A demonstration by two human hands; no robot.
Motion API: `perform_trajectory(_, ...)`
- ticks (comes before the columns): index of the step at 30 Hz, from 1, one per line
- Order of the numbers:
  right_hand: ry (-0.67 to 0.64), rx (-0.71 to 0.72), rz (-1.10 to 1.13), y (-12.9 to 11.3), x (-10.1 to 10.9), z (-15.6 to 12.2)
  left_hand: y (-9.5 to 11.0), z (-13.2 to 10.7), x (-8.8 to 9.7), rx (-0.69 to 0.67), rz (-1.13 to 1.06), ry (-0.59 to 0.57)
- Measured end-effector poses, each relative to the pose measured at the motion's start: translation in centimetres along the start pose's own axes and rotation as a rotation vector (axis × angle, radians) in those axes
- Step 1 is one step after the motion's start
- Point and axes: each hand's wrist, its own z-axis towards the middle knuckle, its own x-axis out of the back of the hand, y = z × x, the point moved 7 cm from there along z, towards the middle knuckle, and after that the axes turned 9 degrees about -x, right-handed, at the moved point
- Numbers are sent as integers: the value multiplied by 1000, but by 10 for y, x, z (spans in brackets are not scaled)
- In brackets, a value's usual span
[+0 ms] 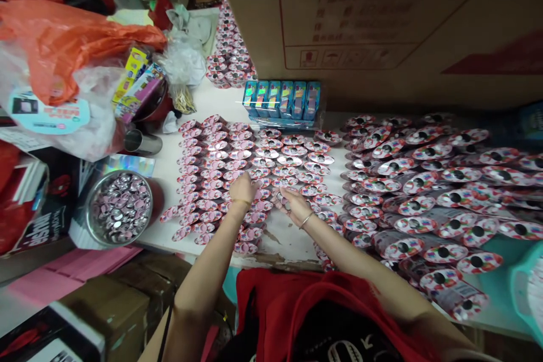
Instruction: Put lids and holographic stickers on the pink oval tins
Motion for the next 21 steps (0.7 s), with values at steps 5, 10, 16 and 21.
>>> perform_trajectory(5,36,56,30,-5,-7,9,35,-32,-8,-348,-677,34)
perform_trajectory(10,24,80,67,-11,-19,19,46,-33,-7,-328,-842,40)
perform_trajectory(16,26,130,22,-21,-25,27,31,-14,11,-295,-702,208)
perform_trajectory(21,16,76,-74,-21,-22,23,20,-5,15,-309,117,212)
